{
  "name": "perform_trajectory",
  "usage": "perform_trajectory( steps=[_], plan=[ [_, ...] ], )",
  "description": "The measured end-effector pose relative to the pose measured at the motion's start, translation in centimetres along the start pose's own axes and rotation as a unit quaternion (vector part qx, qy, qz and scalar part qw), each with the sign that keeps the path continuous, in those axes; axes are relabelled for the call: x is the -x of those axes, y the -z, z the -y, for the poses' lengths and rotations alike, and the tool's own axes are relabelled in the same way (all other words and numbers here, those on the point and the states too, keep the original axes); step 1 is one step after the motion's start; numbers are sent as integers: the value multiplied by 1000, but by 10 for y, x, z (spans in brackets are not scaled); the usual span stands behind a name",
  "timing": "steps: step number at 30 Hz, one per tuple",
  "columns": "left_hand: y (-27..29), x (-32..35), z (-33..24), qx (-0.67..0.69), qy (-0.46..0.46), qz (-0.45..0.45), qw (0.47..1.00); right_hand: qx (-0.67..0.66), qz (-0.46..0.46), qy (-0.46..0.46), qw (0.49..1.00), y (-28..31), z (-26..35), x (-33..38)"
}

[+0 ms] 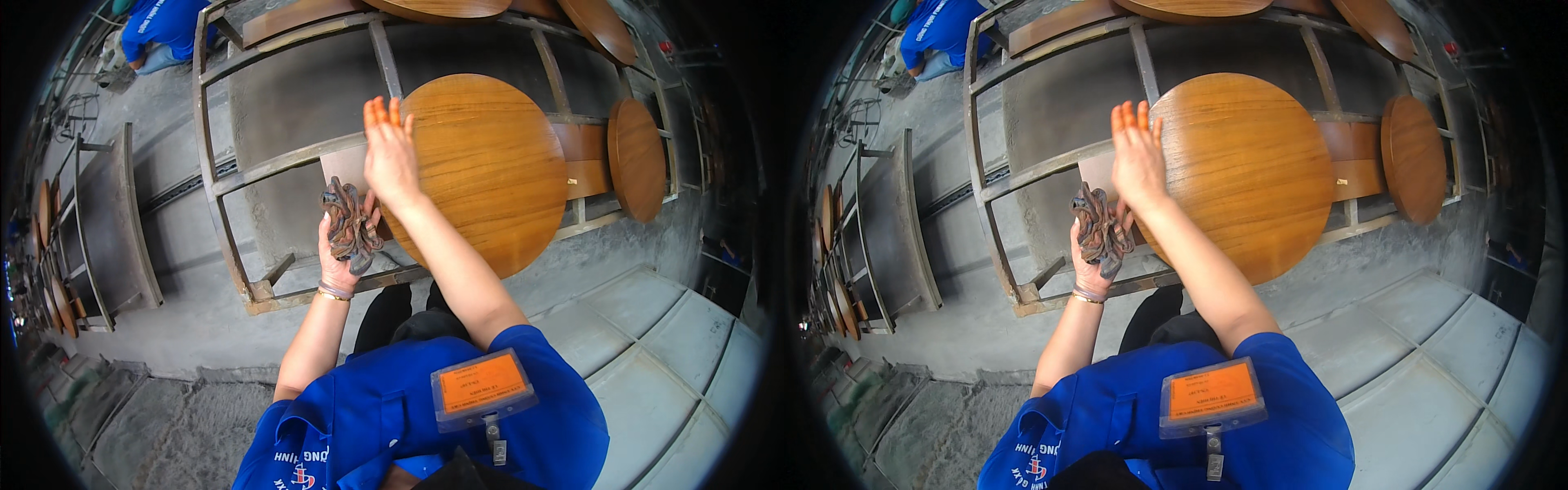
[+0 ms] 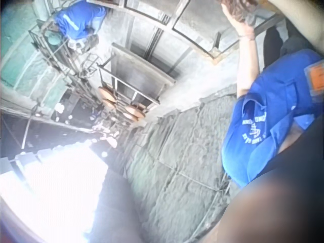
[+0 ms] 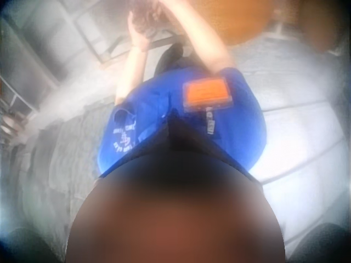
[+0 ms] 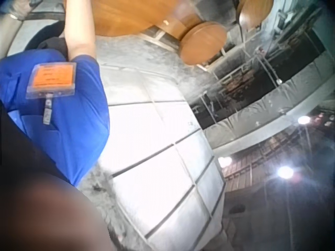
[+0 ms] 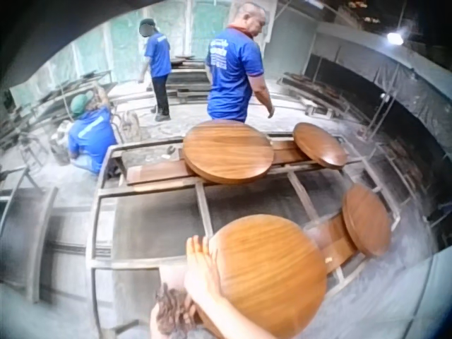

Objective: The person repeatedly wipes and buffs several round wooden tabletops using a small abrasive pad and a cloth. The person alternates between applying the pad and wiping with the cloth, moving between multiple tabletops on metal racks.

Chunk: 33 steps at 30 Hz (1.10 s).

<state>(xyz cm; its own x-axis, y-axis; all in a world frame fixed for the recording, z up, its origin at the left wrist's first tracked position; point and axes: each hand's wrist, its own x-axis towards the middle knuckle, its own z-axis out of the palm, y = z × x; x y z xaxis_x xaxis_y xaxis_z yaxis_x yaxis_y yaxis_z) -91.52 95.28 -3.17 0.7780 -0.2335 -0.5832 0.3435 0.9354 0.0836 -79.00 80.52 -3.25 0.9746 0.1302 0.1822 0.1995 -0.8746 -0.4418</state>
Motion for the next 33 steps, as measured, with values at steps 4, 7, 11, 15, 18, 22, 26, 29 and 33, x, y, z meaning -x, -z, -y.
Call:
perform_trajectory(
  steps=[4, 7, 11, 15, 18, 22, 26, 29, 33],
  plan=[
    [8, 0, -8, -22, 56, 83, 995, 48, -136, -159, 977, 37, -79, -24],
    [12, 0, -8, 32, 73, 80, 994, 72, -158, -193, 966, 36, -86, -27],
    [8, 1, -5, 77, 75, 92, 990, 3, -54, 35, 998, -12, -20, -26],
    [1, 5, -5, 25, 41, 68, 997, 9, -109, 0, 994, 1, -90, -52],
    [0, 5, -3, -12, 9, 49, 999, 123, -156, -105, 974, 49, -211, -63],
    [5, 4, -2, -13, -14, 49, 999, 218, -215, -239, 921, 85, -265, -63],
    [12, 3, -2, -27, 8, 72, 997, 164, -165, -91, 968, 33, -146, -76],
    [15, 3, -6, -48, 3, 93, 994, -43, -73, 59, 995, -13, -61, -79],
    [17, 13, -21, -82, -37, 107, 990, 7, -91, -37, 995, 19, -128, -74]
  ],
)
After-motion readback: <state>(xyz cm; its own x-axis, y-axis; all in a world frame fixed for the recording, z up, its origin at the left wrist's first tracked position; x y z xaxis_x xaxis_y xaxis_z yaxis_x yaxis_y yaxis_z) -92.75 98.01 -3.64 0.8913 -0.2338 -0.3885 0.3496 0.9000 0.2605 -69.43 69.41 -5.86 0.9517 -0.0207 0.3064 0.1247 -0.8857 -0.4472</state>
